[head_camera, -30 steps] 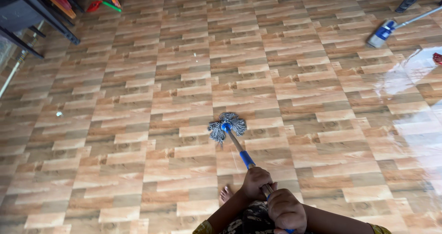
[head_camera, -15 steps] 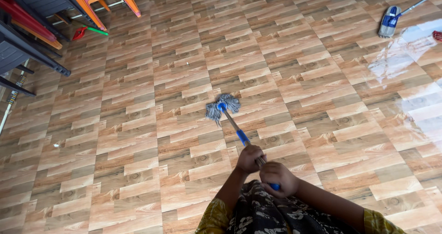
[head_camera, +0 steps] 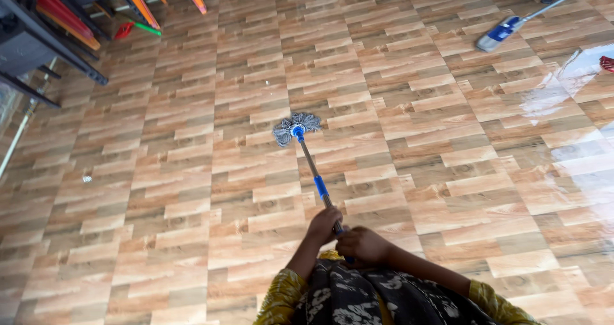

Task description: The person mops a tiled floor using a mop with a blue handle, moving across a room with furniture and then onto an outdoor porch area.

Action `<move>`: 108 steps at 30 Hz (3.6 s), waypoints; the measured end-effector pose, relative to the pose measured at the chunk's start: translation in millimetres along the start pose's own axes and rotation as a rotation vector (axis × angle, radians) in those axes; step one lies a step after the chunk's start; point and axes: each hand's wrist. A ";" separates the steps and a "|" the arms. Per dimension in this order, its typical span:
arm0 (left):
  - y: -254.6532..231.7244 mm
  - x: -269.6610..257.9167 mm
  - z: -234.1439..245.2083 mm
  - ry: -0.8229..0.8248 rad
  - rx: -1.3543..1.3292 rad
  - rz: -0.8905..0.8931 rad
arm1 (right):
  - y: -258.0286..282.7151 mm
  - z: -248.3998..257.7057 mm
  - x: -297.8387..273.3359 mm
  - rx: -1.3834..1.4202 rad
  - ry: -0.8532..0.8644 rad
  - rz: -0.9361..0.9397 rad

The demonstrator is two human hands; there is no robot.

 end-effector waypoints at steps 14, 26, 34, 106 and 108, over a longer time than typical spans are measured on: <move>-207.9 8.8 3.4 -0.269 -0.009 -0.093 | 72.5 160.5 -66.5 0.187 -0.343 0.387; -249.1 27.0 6.5 -0.232 -0.100 -0.218 | 82.9 166.2 -71.3 0.655 -0.652 0.468; -209.1 21.3 29.2 -0.410 -0.201 -0.290 | 67.0 154.9 -15.7 0.626 -0.639 0.658; -72.8 167.1 88.3 -0.401 -0.420 -0.520 | -79.4 174.2 110.8 0.545 -0.648 0.548; -40.4 194.3 97.7 -0.410 -0.412 -0.555 | -111.8 168.0 133.6 0.512 -0.633 0.554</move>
Point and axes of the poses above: each hand's wrist, its own x-axis towards the middle knuckle, its own z-axis out of the back of the hand, y = z × x, and after that the axes turned 1 degree about -y, right-handed
